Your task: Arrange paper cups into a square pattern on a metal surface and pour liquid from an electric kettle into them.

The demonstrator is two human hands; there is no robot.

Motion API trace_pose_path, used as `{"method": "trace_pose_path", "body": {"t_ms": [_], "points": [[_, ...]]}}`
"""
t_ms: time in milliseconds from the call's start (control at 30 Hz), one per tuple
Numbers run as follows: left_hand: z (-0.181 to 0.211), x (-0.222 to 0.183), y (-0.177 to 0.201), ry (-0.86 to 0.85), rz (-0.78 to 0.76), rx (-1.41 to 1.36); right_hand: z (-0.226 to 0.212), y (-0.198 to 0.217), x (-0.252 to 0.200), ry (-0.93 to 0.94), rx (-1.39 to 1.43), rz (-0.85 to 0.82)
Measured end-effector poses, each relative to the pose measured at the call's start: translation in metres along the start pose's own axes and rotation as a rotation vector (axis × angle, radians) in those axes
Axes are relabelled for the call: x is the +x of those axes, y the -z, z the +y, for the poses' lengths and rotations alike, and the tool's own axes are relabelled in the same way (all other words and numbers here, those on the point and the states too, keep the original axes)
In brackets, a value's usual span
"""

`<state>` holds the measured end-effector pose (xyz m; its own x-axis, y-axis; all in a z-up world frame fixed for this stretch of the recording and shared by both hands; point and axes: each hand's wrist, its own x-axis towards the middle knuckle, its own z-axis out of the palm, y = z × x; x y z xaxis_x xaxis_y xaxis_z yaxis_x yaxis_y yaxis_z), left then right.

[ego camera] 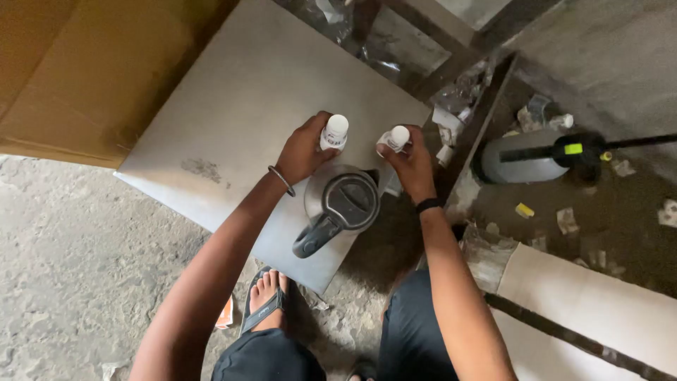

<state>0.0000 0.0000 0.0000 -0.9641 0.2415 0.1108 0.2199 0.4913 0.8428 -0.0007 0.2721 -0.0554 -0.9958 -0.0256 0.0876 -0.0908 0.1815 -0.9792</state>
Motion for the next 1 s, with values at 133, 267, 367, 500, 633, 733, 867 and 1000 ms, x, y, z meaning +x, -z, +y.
{"method": "trace_pose_path", "body": {"t_ms": [133,267,367,500,633,733,867,1000], "points": [[-0.016,0.011,-0.016,-0.034,-0.138,0.082,-0.017,0.007,-0.011,-0.089,0.002,-0.112],[-0.023,0.007,0.007,-0.133,-0.162,-0.086,-0.014,0.01,-0.016,-0.011,-0.036,-0.089],[0.008,-0.033,0.04,0.039,-0.066,-0.175,-0.015,0.005,-0.015,0.029,-0.127,-0.11],[0.027,-0.128,0.046,0.354,0.064,-0.431,-0.01,-0.003,-0.01,0.252,-0.289,-0.115],[0.066,-0.185,0.026,0.399,-0.031,-0.397,-0.011,-0.009,-0.012,0.235,-0.362,-0.14],[0.093,-0.185,0.017,0.104,-0.007,0.008,-0.007,-0.011,-0.011,0.223,-0.386,-0.121],[0.098,-0.164,0.013,0.432,-0.231,0.019,-0.012,-0.007,-0.01,0.267,-0.37,-0.069],[0.08,-0.168,0.0,0.444,-0.162,-0.166,-0.042,0.0,-0.015,0.238,-0.508,-0.072]]}}
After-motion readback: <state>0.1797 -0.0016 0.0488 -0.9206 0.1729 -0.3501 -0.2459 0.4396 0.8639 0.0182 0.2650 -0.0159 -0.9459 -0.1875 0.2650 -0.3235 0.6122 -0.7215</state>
